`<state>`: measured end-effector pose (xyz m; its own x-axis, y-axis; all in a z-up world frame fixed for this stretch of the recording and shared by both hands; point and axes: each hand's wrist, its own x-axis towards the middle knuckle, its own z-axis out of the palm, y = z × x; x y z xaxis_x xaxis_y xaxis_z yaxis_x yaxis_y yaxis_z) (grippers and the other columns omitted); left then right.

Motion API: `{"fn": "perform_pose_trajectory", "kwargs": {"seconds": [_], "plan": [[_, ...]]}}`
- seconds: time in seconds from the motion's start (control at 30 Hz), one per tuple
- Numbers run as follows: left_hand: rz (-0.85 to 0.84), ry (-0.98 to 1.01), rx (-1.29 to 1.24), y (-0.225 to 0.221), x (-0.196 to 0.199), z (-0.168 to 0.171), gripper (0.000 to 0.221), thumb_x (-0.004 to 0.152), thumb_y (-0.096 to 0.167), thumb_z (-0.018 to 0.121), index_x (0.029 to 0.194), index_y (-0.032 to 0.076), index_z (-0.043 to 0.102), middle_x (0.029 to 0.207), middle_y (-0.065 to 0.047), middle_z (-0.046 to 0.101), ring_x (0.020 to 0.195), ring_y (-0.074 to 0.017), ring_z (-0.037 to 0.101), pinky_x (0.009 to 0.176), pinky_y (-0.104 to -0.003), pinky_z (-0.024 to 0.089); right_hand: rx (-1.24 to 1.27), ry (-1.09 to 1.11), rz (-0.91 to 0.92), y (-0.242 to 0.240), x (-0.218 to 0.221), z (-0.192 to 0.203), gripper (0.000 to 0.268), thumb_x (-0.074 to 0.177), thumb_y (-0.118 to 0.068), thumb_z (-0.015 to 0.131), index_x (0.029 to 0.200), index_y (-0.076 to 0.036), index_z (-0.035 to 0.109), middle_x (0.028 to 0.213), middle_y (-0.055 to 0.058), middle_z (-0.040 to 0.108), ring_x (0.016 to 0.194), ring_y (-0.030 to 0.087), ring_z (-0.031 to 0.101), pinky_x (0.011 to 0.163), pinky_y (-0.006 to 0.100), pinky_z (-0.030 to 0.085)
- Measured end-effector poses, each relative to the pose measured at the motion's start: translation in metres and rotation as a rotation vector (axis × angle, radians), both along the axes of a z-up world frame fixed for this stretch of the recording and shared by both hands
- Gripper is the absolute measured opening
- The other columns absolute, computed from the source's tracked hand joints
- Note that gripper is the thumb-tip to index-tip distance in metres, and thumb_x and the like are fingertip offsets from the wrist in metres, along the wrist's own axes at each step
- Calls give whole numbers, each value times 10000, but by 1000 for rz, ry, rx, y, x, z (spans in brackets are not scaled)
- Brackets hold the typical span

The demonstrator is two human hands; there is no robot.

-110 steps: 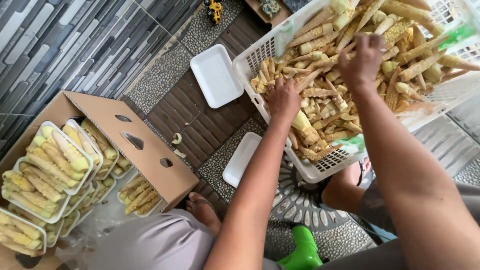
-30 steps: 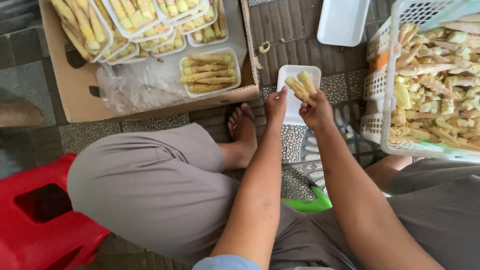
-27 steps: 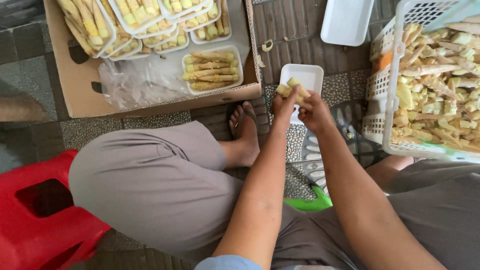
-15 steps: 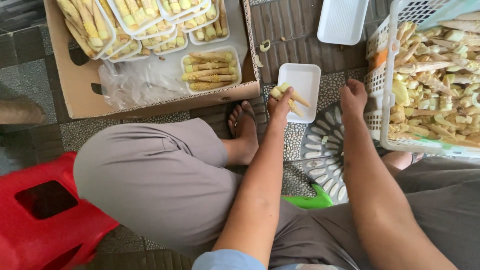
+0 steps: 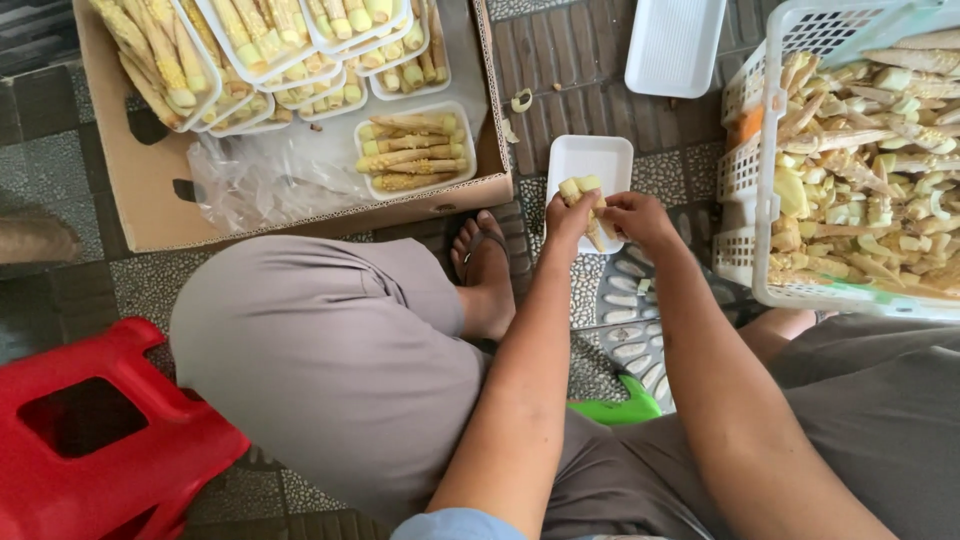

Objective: The person picks baby corn cobs from a white basket and places them into small white styrofoam trays. The filled trays are then stacked inside a cardboard box. The person repeats this process throughout the clip.

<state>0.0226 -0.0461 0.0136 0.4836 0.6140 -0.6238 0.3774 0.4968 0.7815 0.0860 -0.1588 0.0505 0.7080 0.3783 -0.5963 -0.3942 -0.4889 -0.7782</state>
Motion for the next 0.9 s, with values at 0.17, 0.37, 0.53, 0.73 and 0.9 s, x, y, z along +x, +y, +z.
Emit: {"fn": "perform_pose_trajectory", "kwargs": {"seconds": [0.17, 0.37, 0.53, 0.73, 0.9], "plan": [[35, -6, -8, 4, 15, -40, 504, 724, 299, 778, 1146, 39, 687, 969, -192, 695, 935, -346, 725, 742, -488, 593, -24, -38, -60, -4, 14, -26, 336, 874, -206, 785, 1168, -49, 738, 891, 135, 706, 683, 175, 656, 573, 343, 617], [-143, 182, 295, 25, 19, -22, 642, 754, 339, 825, 1329, 112, 655, 1032, -121, 754, 1020, -310, 743, 847, -437, 595, -118, -239, -221, -5, 19, -51, 329, 809, -160, 790, 1105, -30, 728, 843, 131, 680, 687, 249, 696, 516, 389, 621], [-188, 225, 409, 22, 31, -9, 548, 716, 294, 882, 1198, 91, 719, 1007, -100, 773, 990, -305, 757, 841, -424, 582, -368, -376, -167, 6, 23, -64, 325, 765, -284, 852, 1033, -135, 747, 827, 47, 715, 855, 270, 728, 746, 470, 614], [-262, 291, 414, 17, 53, -18, 422, 743, 272, 844, 1140, 175, 737, 1000, -31, 764, 983, -279, 754, 849, -423, 589, -436, -501, -111, 24, 28, -68, 333, 785, -286, 862, 1014, -99, 710, 823, 74, 697, 870, 349, 721, 757, 518, 602], [-266, 313, 507, 12, 60, -26, 388, 727, 221, 825, 1099, 138, 752, 965, -80, 714, 994, -333, 728, 885, -459, 591, -448, -543, -160, 35, 21, -67, 301, 887, -312, 805, 979, -56, 676, 834, 112, 662, 888, 382, 708, 775, 509, 590]]}}
